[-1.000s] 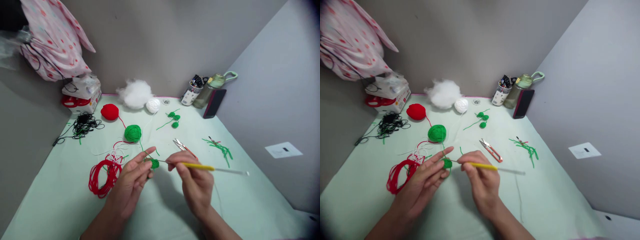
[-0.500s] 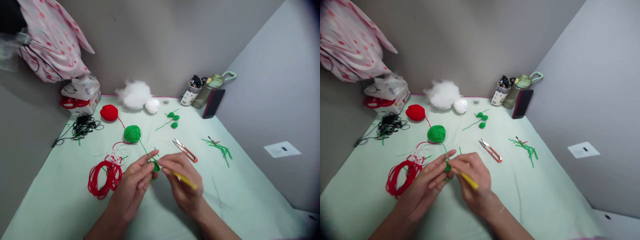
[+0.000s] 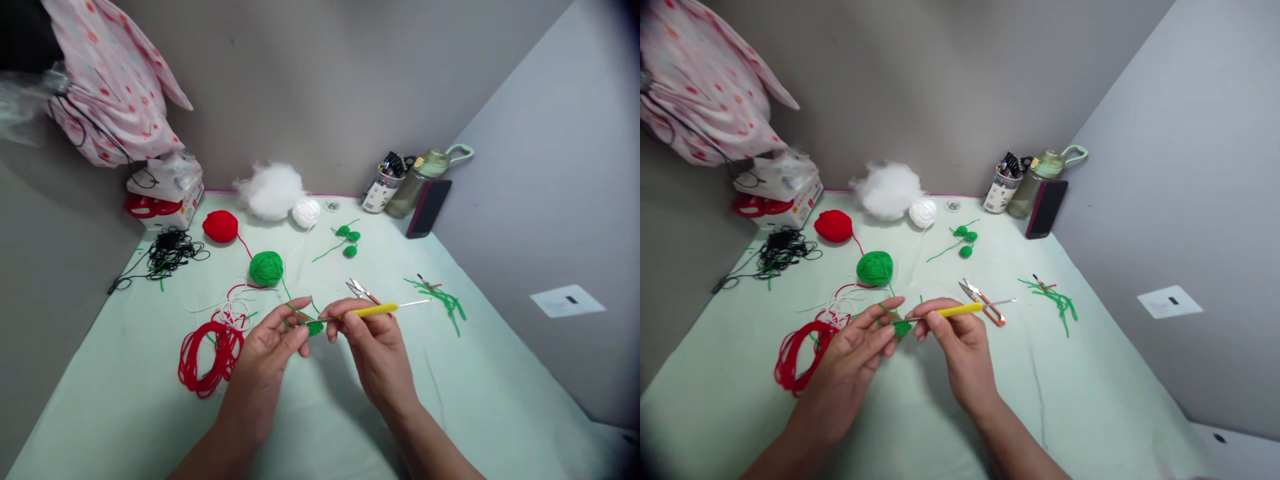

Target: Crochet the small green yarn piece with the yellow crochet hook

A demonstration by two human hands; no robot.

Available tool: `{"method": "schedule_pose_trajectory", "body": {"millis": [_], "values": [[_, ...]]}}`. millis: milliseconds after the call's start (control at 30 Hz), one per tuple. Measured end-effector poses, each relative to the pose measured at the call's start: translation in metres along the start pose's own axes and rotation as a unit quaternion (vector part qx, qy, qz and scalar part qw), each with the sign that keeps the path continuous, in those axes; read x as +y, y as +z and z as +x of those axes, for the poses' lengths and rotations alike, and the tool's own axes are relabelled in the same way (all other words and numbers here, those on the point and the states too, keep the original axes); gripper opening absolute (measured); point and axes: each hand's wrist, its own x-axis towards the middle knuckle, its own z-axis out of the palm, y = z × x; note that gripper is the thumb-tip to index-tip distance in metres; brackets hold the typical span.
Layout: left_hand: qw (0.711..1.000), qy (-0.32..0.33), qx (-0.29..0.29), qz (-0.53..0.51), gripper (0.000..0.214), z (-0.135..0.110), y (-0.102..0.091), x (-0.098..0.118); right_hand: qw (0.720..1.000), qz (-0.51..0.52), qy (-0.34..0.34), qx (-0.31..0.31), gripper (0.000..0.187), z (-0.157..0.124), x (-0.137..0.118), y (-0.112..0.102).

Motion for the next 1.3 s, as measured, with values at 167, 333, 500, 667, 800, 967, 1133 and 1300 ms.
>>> {"method": "schedule_pose_trajectory", "body": {"millis": [167, 333, 500, 667, 800, 967, 1133, 1300], "values": [[1.000, -0.019, -0.005, -0.016, 0.030, 0.000, 0.002, 0.003, 0.996, 0.081, 0.040, -0.011, 0.021, 0.004, -0.006, 0.003], [1.000, -0.003, -0.002, 0.002, 0.026, -0.001, 0.000, 0.001, 0.997, 0.064, 0.019, -0.035, 0.022, 0.001, -0.004, 0.000], [0.998, 0.034, 0.013, 0.051, 0.030, -0.001, -0.001, 0.002, 0.997, -0.049, -0.064, -0.017, 0.022, -0.005, -0.007, 0.000], [0.992, 0.085, 0.052, 0.082, 0.029, -0.003, 0.003, -0.001, 0.970, -0.182, -0.154, -0.051, 0.024, -0.009, -0.009, 0.000], [0.995, 0.075, 0.050, 0.052, 0.039, -0.005, 0.004, -0.005, 0.884, -0.376, -0.255, -0.115, 0.029, -0.017, 0.001, -0.006], [0.994, -0.085, -0.041, -0.053, 0.056, -0.004, 0.002, 0.001, 0.889, -0.361, -0.268, -0.090, 0.042, -0.021, 0.001, -0.008], [0.997, -0.051, -0.034, -0.055, 0.049, -0.003, -0.004, 0.008, 0.982, -0.116, -0.147, -0.025, 0.022, -0.007, -0.007, -0.002], [1.000, -0.006, -0.020, 0.008, 0.050, -0.003, -0.002, 0.002, 0.975, -0.156, -0.150, -0.047, 0.020, -0.006, -0.003, 0.003]]}}
